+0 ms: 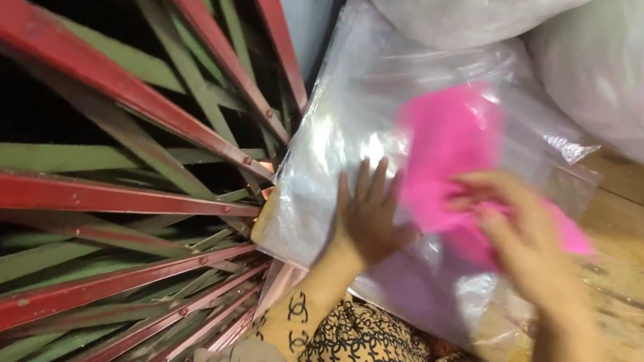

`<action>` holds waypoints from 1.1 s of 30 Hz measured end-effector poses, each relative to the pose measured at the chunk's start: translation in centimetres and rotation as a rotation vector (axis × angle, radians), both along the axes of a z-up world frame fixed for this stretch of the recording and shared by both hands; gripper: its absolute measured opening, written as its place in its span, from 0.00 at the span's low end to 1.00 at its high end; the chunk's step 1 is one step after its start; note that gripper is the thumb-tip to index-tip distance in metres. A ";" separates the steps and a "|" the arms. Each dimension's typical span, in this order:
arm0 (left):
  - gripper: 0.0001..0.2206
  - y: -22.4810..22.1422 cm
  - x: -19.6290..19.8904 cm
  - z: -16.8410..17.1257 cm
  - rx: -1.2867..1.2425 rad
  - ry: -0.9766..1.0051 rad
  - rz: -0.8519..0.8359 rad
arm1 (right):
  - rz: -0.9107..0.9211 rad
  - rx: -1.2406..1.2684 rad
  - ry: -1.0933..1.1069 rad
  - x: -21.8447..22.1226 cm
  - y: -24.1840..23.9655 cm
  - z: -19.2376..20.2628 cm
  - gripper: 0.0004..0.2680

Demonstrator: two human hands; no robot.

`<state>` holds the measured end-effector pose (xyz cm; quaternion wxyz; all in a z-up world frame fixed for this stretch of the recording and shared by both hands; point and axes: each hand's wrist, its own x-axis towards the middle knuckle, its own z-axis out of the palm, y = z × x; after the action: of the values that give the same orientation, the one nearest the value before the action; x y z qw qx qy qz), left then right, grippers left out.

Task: The person cleans a plastic bag with a cloth, then places a purple pillow into the bag and seals it by hand.

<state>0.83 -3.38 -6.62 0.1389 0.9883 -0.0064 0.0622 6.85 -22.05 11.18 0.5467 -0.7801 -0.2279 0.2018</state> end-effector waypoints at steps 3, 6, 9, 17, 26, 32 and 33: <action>0.18 -0.9 -1.7 13.4 -0.678 0.693 0.199 | 0.025 -0.619 -0.458 0.3 1.9 -7.1 0.25; 0.44 -0.5 -3.2 10.8 -0.432 0.979 0.211 | 0.270 -0.943 -0.472 -2.1 1.6 -13.4 0.29; 0.31 -0.7 -4.5 10.8 -0.280 0.932 0.010 | 0.132 -1.014 -0.499 -4.3 -1.4 -13.8 0.27; 0.25 -1.0 -2.9 13.0 -0.231 0.966 -0.463 | -0.610 -0.922 -0.032 -7.6 -13.5 -8.3 0.16; 0.41 -10.3 2.4 12.4 0.237 0.727 -0.397 | -0.751 -0.668 -0.241 -8.8 -18.6 -3.6 0.20; 0.44 -16.2 -2.0 9.5 0.169 0.572 -0.395 | -0.730 -0.395 -0.348 -9.8 -19.9 -1.6 0.20; 0.44 -17.5 -2.9 9.5 0.103 0.566 -0.392 | -0.694 -0.295 -0.434 -10.0 -20.1 -1.0 0.19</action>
<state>-2.06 -20.86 2.93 0.0944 0.9522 -0.1604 -0.2424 -3.12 -42.18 10.16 0.4040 -0.9046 -0.0305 -0.1323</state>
